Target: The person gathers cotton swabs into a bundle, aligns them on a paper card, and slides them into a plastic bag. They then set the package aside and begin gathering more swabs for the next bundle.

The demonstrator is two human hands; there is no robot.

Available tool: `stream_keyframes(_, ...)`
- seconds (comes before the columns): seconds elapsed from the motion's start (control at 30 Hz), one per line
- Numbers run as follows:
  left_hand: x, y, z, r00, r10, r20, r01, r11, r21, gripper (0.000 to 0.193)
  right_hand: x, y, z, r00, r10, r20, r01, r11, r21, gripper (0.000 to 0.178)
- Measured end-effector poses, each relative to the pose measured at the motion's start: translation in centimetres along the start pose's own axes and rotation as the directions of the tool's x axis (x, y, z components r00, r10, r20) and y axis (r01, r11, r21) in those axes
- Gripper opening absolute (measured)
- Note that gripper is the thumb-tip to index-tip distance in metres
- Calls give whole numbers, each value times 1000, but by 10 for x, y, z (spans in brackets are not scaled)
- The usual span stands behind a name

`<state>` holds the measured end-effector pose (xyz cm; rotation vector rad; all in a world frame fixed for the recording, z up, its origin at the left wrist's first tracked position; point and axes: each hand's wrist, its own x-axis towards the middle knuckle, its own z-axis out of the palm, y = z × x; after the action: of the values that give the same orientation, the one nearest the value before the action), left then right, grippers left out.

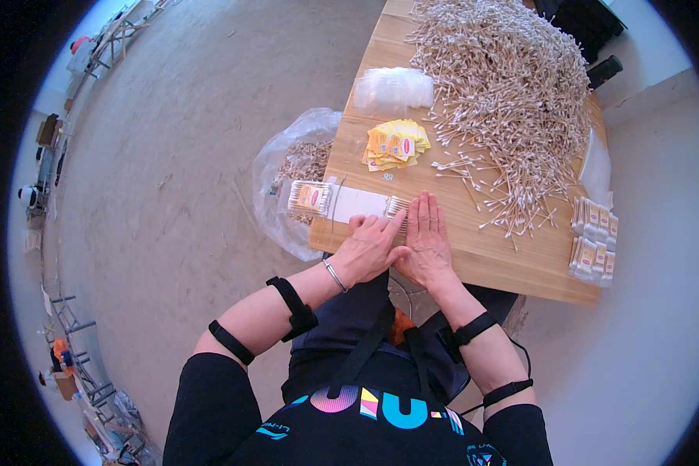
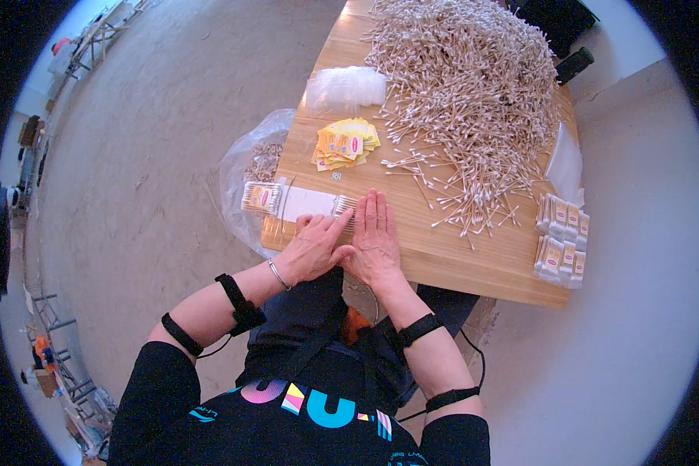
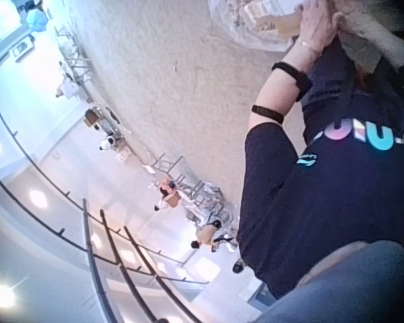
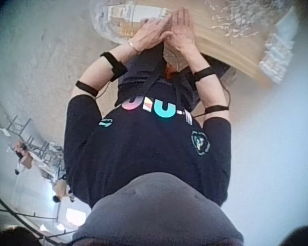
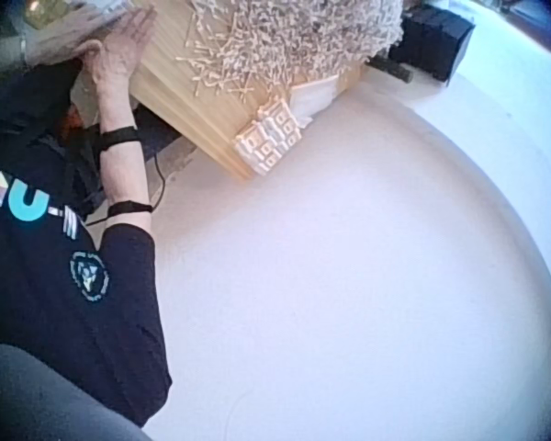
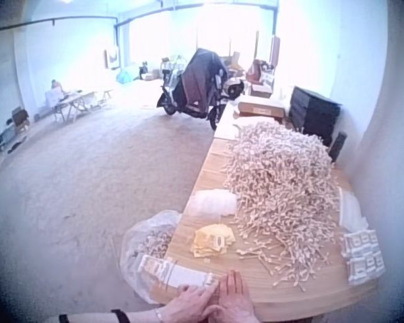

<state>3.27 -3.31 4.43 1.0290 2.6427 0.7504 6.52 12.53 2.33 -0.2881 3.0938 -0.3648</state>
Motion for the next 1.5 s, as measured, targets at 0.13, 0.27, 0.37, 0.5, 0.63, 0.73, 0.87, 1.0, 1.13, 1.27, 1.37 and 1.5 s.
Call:
stream_keyframes(0.13,0,-1,2,1000,14,4,-14,1000,15,62,0,1,1,1000,2,5,-2,1000,-13,96)
stream_keyframes(0.27,1,-2,4,1000,6,-20,-7,1000,-25,58,1,0,1,1000,5,-16,-5,1000,-15,96)
stream_keyframes(0.37,4,1,2,1000,-23,-6,23,1000,-21,55,1,-1,1,1000,13,0,-13,1000,-4,90)
stream_keyframes(0.5,8,-1,2,998,-45,38,45,999,6,54,1,0,1,1000,9,-29,-8,999,38,93)
stream_keyframes(0.63,7,-5,5,999,-33,33,32,999,12,55,2,-2,0,1000,14,-7,-13,1000,28,96)
stream_keyframes(0.73,9,-4,4,999,-30,13,30,999,-28,55,1,-2,-1,1000,17,3,-17,1000,21,100)
stream_keyframes(0.87,14,-4,5,998,-67,11,68,996,-63,57,1,-1,-1,1000,22,17,-22,1000,6,102)
stream_keyframes(1.0,15,-5,5,998,-54,17,54,998,-20,61,1,-2,-3,1000,18,13,-19,999,33,102)
stream_keyframes(1.13,16,-7,9,998,-60,-1,60,998,-5,62,1,-3,-6,999,17,44,-19,999,45,102)
stream_keyframes(1.27,20,-2,1,988,-143,55,145,989,-32,60,4,-3,-7,998,20,56,-22,999,38,103)
stream_keyframes(1.37,22,-2,3,982,-172,72,174,985,-19,58,5,-6,-11,992,52,119,-57,998,38,101)
stream_keyframes(1.5,20,-2,8,987,-160,29,161,986,-40,57,2,-7,-8,993,33,112,-29,999,-39,100)
